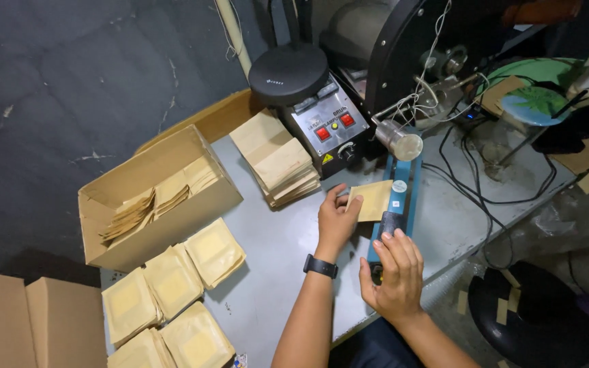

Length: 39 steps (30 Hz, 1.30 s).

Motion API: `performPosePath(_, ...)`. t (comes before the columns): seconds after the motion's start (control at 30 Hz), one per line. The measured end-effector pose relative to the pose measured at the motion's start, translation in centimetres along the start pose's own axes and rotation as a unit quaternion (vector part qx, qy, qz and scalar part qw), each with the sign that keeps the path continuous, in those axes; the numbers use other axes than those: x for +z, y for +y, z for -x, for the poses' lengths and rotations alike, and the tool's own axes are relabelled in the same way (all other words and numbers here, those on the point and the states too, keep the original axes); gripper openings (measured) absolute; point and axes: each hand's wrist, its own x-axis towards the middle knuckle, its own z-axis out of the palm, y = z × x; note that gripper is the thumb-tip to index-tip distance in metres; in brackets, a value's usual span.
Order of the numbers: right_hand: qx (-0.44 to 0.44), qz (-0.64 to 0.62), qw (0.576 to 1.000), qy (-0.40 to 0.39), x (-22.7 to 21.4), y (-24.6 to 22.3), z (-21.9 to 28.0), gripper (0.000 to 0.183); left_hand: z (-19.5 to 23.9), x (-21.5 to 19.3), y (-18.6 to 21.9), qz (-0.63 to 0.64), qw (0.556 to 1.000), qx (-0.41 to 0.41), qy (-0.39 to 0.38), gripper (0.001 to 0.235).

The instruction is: The person is sealing small paper coffee pouches using a manual heat sealer and then organizing the sealed pouches into cardboard boxes.

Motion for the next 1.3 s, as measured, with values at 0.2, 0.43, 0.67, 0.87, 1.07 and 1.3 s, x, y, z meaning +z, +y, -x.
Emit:
performPosePath(0.2, -0.002, -0.007, 1.0, 0.0, -0.3, -0.2, -0.3, 0.051, -0.8, 0.5, -2.1, -0.031, 0.999, 0.023, 0.024, 0.057)
performPosePath(0.43, -0.016, -0.016, 1.0, 0.012, 0.1, -0.4, -0.2, 0.046, 0.2, -0.2, -0.2, -0.029, 0.999, 0.01, 0.026, 0.061)
performPosePath(0.67, -0.021, -0.004, 1.0, -0.001, 0.3, -0.1, 0.2, 0.047, 0.6, -0.6, 0.5, -0.037, 0.999, 0.011, -0.001, 0.062)
performPosePath(0.87, -0.027, -0.005, 1.0, 0.003, 0.4, -0.1, -0.2, 0.046, 0.2, -0.3, -0.2, -0.027, 0.999, 0.018, 0.004, 0.059)
performPosePath(1.07, -0.027, -0.007, 1.0, 0.014, 0.5, -0.1, -0.3, 0.049, 0.5, -0.5, 0.2, -0.02, 1.0, 0.023, -0.007, 0.059)
performPosePath(1.3, -0.027, 0.009, 0.999, 0.026, 0.8, -0.3, -0.2, 0.047, 0.7, -0.6, 0.8, -0.039, 0.999, 0.011, -0.011, 0.059)
